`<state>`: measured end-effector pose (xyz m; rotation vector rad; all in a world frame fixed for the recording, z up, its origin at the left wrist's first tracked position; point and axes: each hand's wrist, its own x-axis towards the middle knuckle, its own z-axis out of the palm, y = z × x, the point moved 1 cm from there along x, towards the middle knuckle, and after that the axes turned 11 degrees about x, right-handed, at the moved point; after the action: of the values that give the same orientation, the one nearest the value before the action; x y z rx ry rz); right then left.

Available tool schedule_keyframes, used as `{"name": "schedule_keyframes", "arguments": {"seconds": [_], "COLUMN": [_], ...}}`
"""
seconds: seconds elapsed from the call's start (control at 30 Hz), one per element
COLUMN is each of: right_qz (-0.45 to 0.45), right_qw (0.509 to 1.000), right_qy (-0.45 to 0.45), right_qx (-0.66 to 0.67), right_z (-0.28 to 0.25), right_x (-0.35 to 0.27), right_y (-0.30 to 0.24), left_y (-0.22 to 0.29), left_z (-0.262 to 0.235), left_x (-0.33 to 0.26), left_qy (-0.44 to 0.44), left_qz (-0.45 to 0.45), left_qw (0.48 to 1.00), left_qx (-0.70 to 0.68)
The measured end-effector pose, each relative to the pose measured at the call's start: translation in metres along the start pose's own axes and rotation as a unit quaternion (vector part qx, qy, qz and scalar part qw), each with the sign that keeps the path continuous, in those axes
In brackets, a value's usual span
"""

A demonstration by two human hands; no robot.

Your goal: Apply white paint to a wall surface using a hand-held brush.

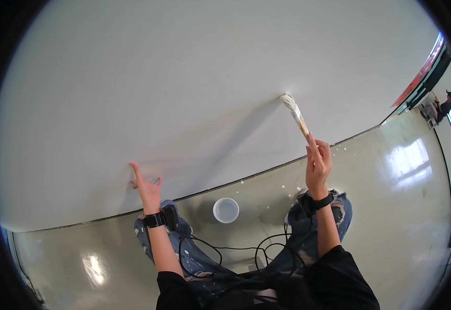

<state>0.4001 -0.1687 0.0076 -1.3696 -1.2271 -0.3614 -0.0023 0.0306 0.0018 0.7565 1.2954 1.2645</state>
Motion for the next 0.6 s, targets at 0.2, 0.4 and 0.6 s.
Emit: {"name": "schedule_keyframes", "arguments": {"seconds": [0.2, 0.4, 0.6], "right_qz": [0.075, 0.095, 0.11], "right_qw": [0.987, 0.983, 0.979], "right_qy": [-0.117, -0.154, -0.171], "right_qx": [-0.076, -0.036, -0.014], "right_z": [0.018, 0.032, 0.033], "right_x": [-0.008, -0.023, -0.031], "right_y": [-0.005, -0.009, -0.005], "left_y": [0.001, 0.0, -0.003], "left_z": [-0.004, 0.002, 0.0], "left_x": [-0.001, -0.003, 0.004], "left_qy": [-0.028, 0.007, 0.013], "left_qz": [0.005, 0.014, 0.025], "left_qw": [1.0, 1.0, 0.999], "left_qx": [0.01, 0.026, 0.026]}}
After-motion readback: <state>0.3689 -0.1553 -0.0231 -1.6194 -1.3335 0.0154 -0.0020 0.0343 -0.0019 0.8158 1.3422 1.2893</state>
